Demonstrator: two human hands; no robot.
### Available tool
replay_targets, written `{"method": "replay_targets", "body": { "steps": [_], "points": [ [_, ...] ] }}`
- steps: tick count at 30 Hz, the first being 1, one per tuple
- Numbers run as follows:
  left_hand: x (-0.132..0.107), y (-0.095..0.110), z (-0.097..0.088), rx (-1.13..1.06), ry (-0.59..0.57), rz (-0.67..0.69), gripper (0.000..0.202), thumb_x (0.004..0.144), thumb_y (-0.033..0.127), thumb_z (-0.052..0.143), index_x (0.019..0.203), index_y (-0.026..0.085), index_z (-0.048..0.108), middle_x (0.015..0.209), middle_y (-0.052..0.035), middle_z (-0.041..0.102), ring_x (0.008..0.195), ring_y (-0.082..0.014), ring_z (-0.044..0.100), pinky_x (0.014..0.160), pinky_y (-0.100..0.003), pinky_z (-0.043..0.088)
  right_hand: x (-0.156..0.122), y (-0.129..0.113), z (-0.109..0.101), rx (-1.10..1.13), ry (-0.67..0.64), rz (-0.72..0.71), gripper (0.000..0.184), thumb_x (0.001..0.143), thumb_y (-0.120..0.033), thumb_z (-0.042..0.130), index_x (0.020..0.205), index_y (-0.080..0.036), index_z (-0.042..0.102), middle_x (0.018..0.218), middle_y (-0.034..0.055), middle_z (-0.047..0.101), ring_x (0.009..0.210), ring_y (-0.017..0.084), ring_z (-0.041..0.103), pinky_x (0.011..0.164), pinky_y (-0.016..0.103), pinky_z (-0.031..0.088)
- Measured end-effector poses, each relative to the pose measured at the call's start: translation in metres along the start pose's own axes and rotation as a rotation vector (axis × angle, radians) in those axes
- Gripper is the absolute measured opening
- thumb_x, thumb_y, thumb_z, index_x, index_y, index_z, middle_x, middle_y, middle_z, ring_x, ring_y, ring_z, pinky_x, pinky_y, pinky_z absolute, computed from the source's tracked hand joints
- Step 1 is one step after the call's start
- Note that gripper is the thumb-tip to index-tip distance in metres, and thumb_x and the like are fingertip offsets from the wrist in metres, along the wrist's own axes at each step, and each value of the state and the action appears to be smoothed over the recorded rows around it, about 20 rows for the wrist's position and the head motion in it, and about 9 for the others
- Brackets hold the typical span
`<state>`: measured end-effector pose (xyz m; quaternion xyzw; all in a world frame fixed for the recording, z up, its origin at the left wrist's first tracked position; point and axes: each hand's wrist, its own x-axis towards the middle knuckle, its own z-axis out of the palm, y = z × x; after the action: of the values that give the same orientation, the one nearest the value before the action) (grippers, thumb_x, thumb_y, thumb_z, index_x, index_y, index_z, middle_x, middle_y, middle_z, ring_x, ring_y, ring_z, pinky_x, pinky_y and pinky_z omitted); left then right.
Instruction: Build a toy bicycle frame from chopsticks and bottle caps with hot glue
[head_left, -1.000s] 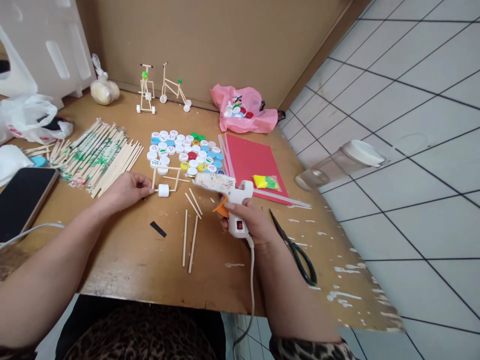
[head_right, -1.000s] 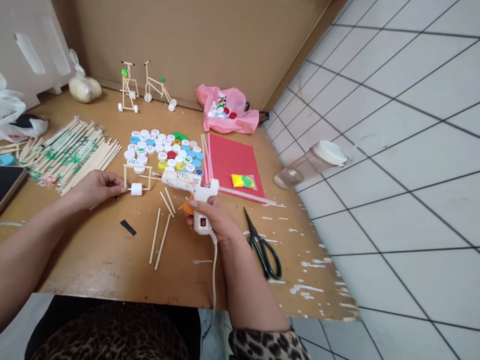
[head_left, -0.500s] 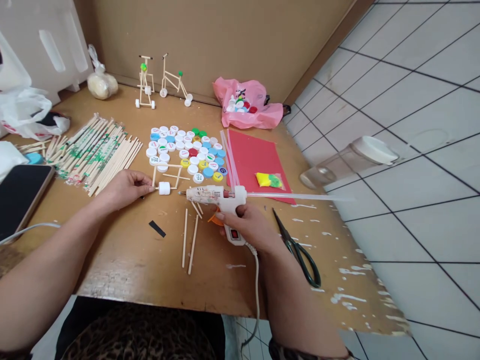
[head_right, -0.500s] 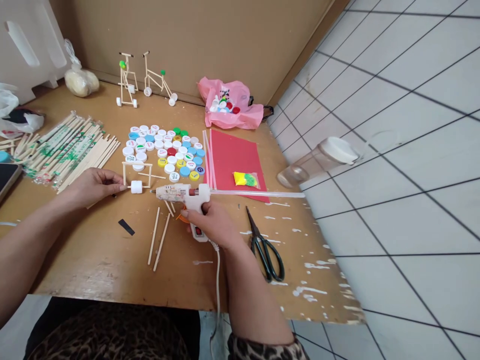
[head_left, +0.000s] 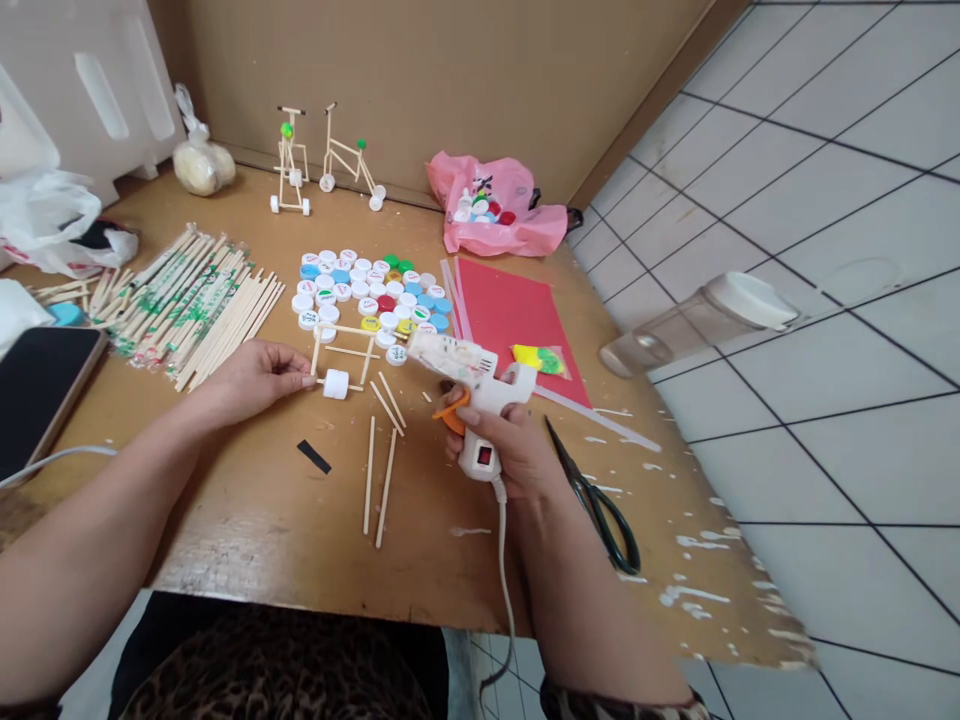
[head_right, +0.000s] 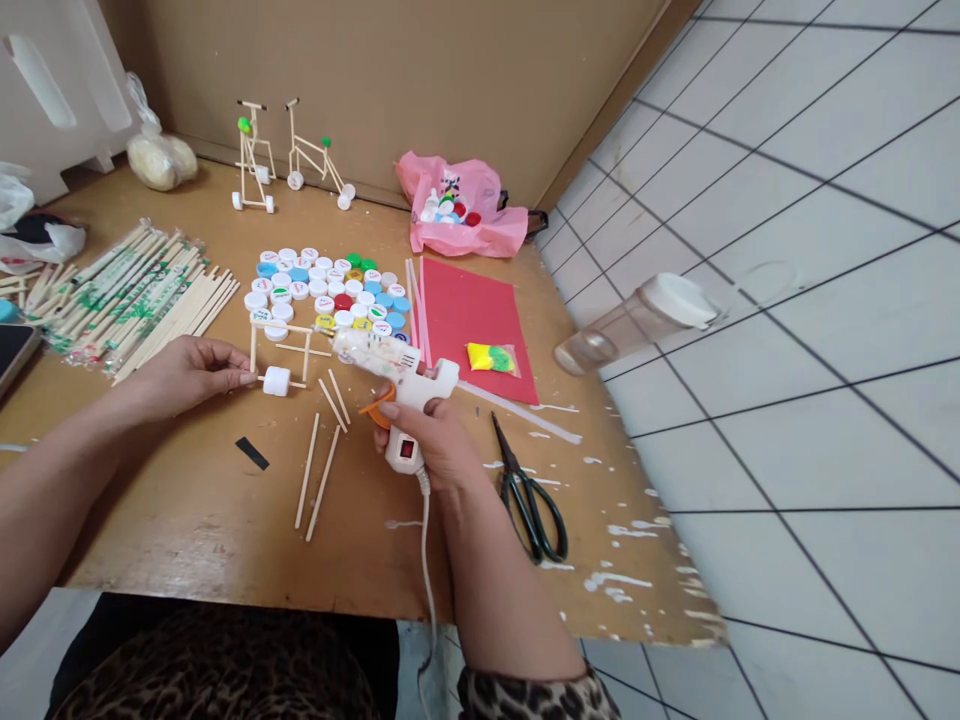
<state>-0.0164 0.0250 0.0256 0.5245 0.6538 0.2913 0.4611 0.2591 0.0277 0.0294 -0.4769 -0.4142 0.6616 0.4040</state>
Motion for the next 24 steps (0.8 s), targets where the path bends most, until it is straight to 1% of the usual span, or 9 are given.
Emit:
{"method": "replay_targets", "body": {
  "steps": [3, 7, 10, 13, 18, 21, 24],
  "points": [
    [0.0, -0.002, 0.001, -0.002, -0.023, 0.029, 0.022, 0.062, 0.039, 0.072, 0.069, 0.018, 0.07, 0.06, 0.0006, 0.06, 0.057, -0.0128, 0.046, 0.054, -0.026, 0.038, 0.0, -0.001, 0.004, 0.045, 0.045, -0.023, 0.041, 0.049, -0.033, 0.084, 0.078, -0.019, 0.06, 0.066, -0.0034, 0.062, 0.043, 0.007, 0.048, 0.042, 0.023, 0.041],
    [0.002, -0.006, 0.003, 0.016, -0.014, 0.014, 0.024, 0.063, 0.041, 0.072, 0.071, 0.018, 0.07, 0.061, 0.0003, 0.061, 0.056, -0.013, 0.047, 0.055, -0.026, 0.038, -0.001, -0.004, 0.0, -0.031, 0.077, 0.024, 0.041, 0.049, -0.033, 0.083, 0.079, -0.018, 0.061, 0.065, -0.0019, 0.062, 0.044, 0.008, 0.049, 0.043, 0.023, 0.041],
    [0.004, -0.01, 0.002, 0.035, -0.012, 0.042, 0.023, 0.065, 0.041, 0.071, 0.07, 0.018, 0.07, 0.059, 0.0004, 0.061, 0.056, -0.013, 0.047, 0.053, -0.025, 0.039, -0.002, -0.005, -0.004, -0.119, 0.059, 0.068, 0.042, 0.047, -0.034, 0.083, 0.08, -0.017, 0.063, 0.065, -0.0002, 0.064, 0.046, 0.01, 0.052, 0.043, 0.024, 0.04],
    [0.006, -0.013, 0.002, 0.054, -0.028, 0.063, 0.023, 0.065, 0.041, 0.07, 0.069, 0.019, 0.069, 0.058, 0.0008, 0.06, 0.055, -0.0129, 0.047, 0.052, -0.024, 0.038, -0.003, -0.005, -0.007, -0.206, 0.041, 0.132, 0.042, 0.047, -0.036, 0.083, 0.079, -0.016, 0.065, 0.059, 0.0011, 0.064, 0.046, 0.012, 0.054, 0.044, 0.024, 0.039],
    [0.006, -0.012, 0.002, 0.061, -0.044, 0.032, 0.022, 0.065, 0.04, 0.07, 0.069, 0.018, 0.068, 0.058, 0.0017, 0.059, 0.054, -0.012, 0.046, 0.051, -0.024, 0.037, -0.005, -0.004, -0.006, -0.298, 0.046, 0.216, 0.041, 0.046, -0.041, 0.084, 0.072, -0.015, 0.065, 0.05, 0.001, 0.062, 0.042, 0.012, 0.053, 0.041, 0.024, 0.036],
    [0.005, -0.011, 0.003, 0.075, -0.032, 0.014, 0.022, 0.065, 0.039, 0.071, 0.07, 0.018, 0.069, 0.057, 0.0019, 0.059, 0.053, -0.012, 0.046, 0.05, -0.024, 0.037, -0.005, -0.003, -0.004, -0.335, 0.018, 0.222, 0.038, 0.047, -0.041, 0.083, 0.069, -0.016, 0.065, 0.046, -0.0003, 0.06, 0.04, 0.011, 0.049, 0.039, 0.024, 0.032],
    [0.006, -0.01, 0.003, 0.061, -0.02, 0.022, 0.021, 0.064, 0.038, 0.072, 0.071, 0.018, 0.069, 0.061, 0.0008, 0.063, 0.055, -0.0127, 0.049, 0.052, -0.025, 0.04, -0.004, -0.003, -0.002, -0.361, -0.028, 0.206, 0.035, 0.049, -0.041, 0.082, 0.067, -0.017, 0.064, 0.046, -0.0006, 0.06, 0.039, 0.01, 0.048, 0.039, 0.024, 0.032]
  ]
}}
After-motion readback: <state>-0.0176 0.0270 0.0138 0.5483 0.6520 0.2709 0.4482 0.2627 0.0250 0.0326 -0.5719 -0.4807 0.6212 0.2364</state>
